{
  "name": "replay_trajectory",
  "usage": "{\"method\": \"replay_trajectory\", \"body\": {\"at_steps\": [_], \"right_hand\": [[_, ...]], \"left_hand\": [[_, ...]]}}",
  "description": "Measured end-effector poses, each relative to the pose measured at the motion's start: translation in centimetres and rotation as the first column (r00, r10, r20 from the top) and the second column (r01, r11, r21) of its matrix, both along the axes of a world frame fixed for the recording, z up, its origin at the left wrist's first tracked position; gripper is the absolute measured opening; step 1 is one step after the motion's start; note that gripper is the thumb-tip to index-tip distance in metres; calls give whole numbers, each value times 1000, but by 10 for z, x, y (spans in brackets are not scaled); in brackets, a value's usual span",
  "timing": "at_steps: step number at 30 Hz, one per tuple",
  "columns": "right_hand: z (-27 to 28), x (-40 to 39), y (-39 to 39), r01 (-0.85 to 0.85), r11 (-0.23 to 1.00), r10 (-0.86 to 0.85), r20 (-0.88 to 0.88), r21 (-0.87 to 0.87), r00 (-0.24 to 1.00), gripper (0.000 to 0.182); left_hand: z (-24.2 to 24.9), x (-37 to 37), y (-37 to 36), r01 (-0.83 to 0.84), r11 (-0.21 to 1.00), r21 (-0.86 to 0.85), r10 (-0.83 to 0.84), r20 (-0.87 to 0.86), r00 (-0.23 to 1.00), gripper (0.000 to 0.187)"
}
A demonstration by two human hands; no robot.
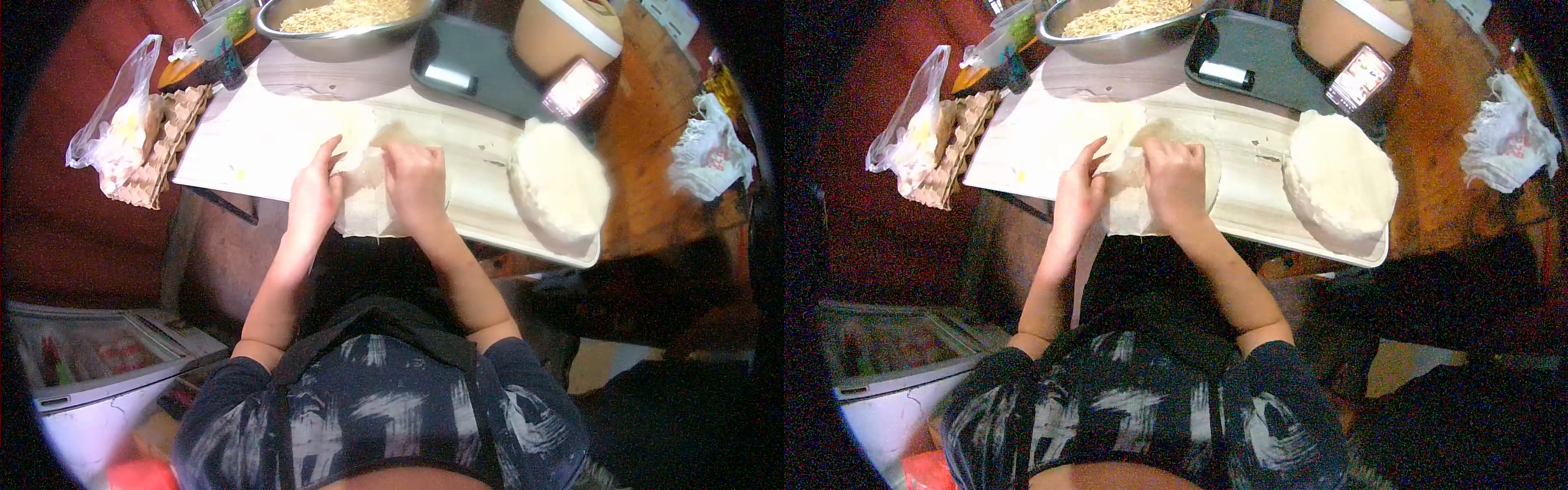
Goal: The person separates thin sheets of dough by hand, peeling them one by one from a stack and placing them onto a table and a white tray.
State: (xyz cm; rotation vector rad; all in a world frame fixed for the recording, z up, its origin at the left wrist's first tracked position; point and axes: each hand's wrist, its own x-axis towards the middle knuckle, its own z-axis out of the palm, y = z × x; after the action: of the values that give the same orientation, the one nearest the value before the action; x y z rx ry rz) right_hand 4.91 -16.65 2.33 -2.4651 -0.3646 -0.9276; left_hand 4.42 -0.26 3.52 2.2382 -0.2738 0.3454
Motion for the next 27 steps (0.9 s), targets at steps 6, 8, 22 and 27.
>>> {"method": "replay_trajectory", "body": {"at_steps": [6,8,22,27], "right_hand": [[-3,2,-7,85,996,-83,-51,33,995,9],[-4,2,-5,34,995,-25,-102,92,994,11],[0,2,9,-305,916,341,-107,260,934,12],[3,2,-1,-134,965,152,-67,224,986,10]], "left_hand": [[0,1,4,3,997,-80,-7,-50,999,50],[4,-2,4,32,993,-111,-44,-106,993,49],[15,-2,5,74,985,-159,-104,-189,976,35],[-2,6,7,82,976,-201,-105,-111,988,35]]}}
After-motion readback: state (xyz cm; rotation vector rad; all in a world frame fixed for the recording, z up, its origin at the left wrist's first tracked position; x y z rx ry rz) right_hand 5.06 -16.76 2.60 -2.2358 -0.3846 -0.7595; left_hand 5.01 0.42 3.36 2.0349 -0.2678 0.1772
